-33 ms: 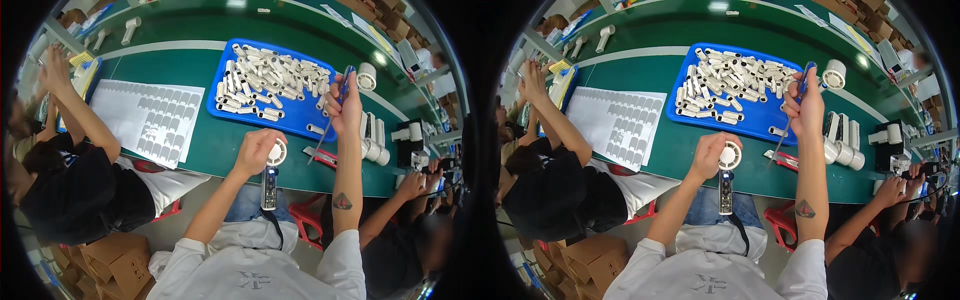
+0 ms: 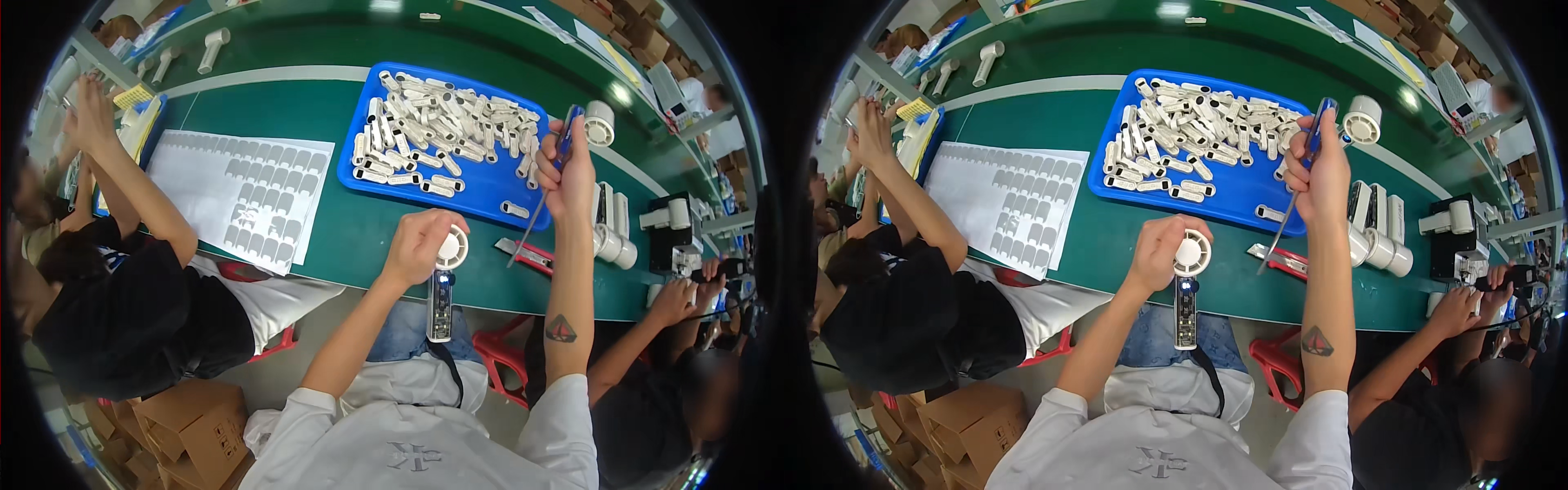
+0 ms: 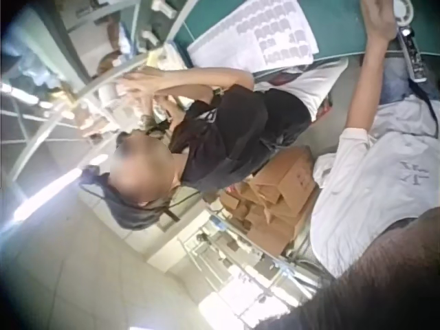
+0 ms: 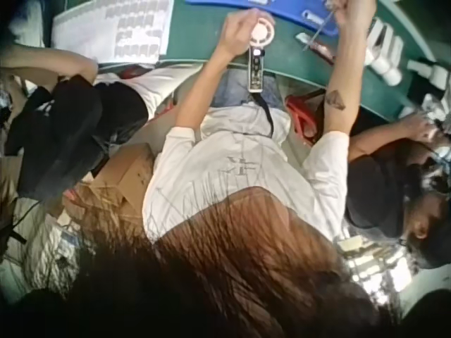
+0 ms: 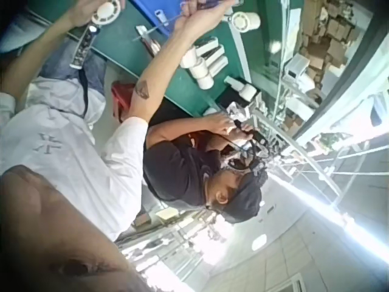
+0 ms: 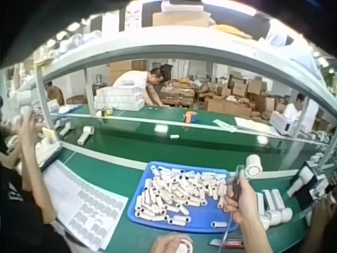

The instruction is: The person assembles small handheld fans at a factory workstation. They pick up fan bodies and circular grilles from a blue tray, insert the grilles into the fan bodies, and place the completed units on the table. The process is repetitive, involving picking, aligning, and snapping parts together by hand.

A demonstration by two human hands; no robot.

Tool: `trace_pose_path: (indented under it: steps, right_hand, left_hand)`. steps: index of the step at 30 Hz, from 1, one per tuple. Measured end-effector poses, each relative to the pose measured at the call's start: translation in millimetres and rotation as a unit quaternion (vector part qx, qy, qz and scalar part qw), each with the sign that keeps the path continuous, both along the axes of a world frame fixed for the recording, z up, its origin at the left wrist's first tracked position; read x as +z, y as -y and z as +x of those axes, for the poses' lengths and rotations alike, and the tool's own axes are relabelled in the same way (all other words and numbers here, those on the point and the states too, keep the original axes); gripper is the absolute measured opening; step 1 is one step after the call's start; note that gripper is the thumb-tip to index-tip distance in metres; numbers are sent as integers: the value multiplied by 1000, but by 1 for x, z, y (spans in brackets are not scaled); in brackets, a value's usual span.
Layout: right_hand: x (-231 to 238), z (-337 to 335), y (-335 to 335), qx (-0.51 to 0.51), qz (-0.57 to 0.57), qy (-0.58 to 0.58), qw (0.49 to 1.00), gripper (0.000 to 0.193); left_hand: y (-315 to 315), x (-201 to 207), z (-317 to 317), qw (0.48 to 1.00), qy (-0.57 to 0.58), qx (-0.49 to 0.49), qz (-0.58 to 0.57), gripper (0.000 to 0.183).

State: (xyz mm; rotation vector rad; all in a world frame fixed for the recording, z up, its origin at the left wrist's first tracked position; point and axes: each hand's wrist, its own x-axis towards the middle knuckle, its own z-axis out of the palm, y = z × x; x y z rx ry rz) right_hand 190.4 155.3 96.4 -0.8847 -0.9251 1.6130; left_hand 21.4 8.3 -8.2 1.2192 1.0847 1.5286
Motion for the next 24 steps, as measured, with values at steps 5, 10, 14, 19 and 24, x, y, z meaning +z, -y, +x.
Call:
trace_pose_path:
  steps: [5, 10, 14, 19, 24]
  right_hand:
    - [23, 10, 21, 51, 103, 192, 975, 35]
    - [5, 33, 50, 170, 286, 433, 838, 30]
    - [-4, 41, 75, 247, 272, 560, 742, 32]
    - [-3, 45, 75, 212, 265, 544, 767, 34]
    - [14, 41, 57, 149, 324, 512, 781, 30]
  left_hand:
    - [-2, 0, -5, 1000, 1, -1, -10, 45]
    - [-3, -6, -2, 1000, 12, 20, 19, 50]
    - [-2, -2, -1, 998, 20, 49, 23, 51]
    - [1, -6, -3, 995, -34, 88, 43, 58]
    - [0, -1, 0, 992, 11, 119, 49, 48]
